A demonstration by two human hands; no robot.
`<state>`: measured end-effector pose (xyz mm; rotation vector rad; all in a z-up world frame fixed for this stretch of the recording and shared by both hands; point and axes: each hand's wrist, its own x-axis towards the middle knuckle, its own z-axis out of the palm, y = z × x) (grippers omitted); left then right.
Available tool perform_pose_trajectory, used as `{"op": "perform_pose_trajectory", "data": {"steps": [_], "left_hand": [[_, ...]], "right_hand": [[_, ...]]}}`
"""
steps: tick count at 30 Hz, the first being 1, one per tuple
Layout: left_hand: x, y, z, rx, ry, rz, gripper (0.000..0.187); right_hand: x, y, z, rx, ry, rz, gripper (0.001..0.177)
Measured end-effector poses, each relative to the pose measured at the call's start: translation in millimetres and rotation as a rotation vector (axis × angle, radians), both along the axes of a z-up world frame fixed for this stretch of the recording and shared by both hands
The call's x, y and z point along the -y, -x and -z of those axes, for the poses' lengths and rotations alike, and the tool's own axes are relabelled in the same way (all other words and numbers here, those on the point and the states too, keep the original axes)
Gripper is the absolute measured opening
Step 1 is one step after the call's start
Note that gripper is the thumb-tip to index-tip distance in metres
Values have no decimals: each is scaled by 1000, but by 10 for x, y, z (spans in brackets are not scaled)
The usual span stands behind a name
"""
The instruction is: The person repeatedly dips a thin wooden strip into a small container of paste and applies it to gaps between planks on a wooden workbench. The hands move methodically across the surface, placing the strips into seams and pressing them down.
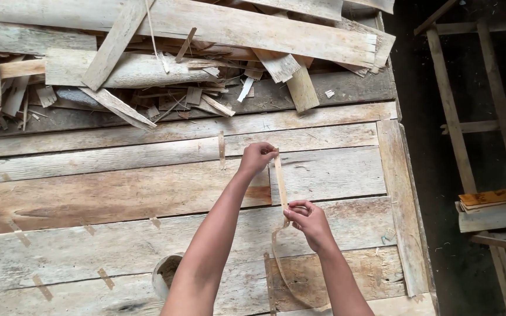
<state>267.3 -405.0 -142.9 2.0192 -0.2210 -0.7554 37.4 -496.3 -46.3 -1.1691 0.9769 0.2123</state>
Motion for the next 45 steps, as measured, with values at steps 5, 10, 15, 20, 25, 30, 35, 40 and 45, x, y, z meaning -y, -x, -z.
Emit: {"op": "perform_pose_trajectory", "data": {"steps": [5, 10, 15, 20, 25, 30, 35, 40, 45], "left_hand": [[-44, -56, 57, 220, -42, -1, 14], [-107, -147, 143, 316, -139, -17, 14], [-66, -203, 404, 335, -211, -32, 14], [-65, -177, 347, 377, -195, -28, 15], [-48, -151, 284, 410, -181, -41, 18], [-77, -108, 241, 454, -116, -99, 18], [-49, -103, 226, 420, -88, -132, 34], [-31, -95, 447, 523, -98, -112, 44], [-3, 29, 633, 848, -218, 142, 8]], "right_hand": [[-38, -68, 171, -33, 11, -2, 37], [-84, -221, 349, -63, 24, -7, 34], [-116, -296, 456, -84, 13, -1, 34], [-107, -305, 602, -107, 26, 7, 36], [-118, -341, 530, -121, 39, 8, 36], [-125, -379, 458, -121, 55, 2, 37], [-154, -407, 347, -120, 58, 4, 36], [-153, -420, 374, -114, 58, 0, 36], [-134, -399, 495, -122, 57, -7, 38]]}}
